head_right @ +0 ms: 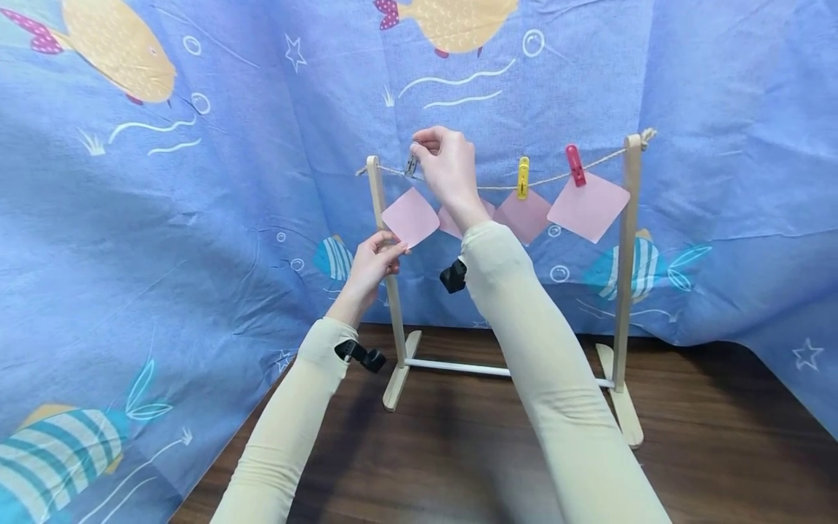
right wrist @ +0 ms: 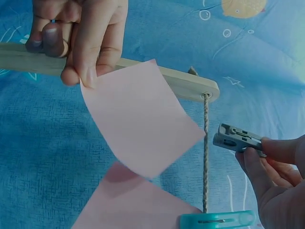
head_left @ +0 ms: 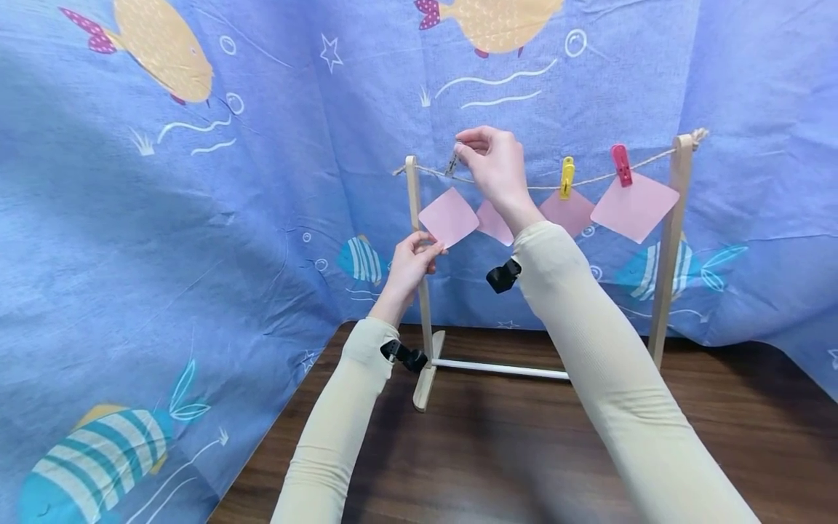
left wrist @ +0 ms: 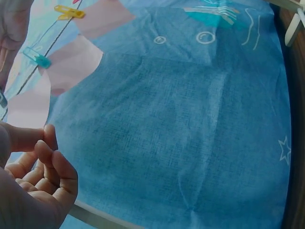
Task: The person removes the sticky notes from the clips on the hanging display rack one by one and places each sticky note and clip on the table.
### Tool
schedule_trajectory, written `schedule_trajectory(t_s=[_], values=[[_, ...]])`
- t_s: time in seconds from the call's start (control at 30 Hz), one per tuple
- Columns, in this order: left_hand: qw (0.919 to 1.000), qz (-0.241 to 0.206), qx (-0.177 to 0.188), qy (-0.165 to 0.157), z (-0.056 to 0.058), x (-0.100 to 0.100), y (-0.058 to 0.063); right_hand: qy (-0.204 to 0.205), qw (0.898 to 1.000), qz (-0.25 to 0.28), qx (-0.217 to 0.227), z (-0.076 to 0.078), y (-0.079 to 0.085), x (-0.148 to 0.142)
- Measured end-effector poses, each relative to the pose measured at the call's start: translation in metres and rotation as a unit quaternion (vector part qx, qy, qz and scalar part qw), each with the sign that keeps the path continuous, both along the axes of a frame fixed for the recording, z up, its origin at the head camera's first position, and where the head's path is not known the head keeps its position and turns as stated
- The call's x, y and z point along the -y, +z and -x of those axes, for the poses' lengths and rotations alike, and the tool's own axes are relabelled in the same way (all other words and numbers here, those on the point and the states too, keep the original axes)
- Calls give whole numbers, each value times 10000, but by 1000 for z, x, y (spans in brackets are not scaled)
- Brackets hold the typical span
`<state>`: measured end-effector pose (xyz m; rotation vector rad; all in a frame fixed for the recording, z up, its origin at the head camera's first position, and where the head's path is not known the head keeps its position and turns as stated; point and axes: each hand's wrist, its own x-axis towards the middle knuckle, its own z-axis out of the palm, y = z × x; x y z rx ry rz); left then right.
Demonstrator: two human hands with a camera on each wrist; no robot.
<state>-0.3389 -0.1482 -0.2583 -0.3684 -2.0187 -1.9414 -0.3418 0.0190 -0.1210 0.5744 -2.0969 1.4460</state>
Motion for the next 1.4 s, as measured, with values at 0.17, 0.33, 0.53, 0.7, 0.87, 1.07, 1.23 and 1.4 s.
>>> schedule_trajectory(t_s=[0.17, 0.33, 0.53, 0.7, 0.87, 1.07, 1.23, 1.4], values=[[10000, 68, -57, 41, -2, 4, 2, 113, 9993, -264, 232, -5, -1, -9], [9997, 35, -224, 80, -5, 10, 4, 450, 9979, -280, 370, -11, -4, -20], [9991, 97, -404, 44, -11, 20, 6, 902, 9946, 130, 505, -22, -9, -42], [9989, 99, -406, 209, -16, 34, 8, 1008, 9921, 613, 420, -32, -13, -66], [9979, 117, -371, 511, -20, 55, 7, 780, 9921, 974, 159, -41, -18, -95], [9959, 136, -405, 799, -24, 83, 0, 911, 9815, 1684, 37, -54, -27, -137], [9942, 151, -285, 1027, -28, 105, -9, 809, 9673, 2397, -177, -64, -37, -181], [9938, 244, -90, 1079, -29, 121, -18, 802, 9477, 3044, -528, -75, -51, -229]])
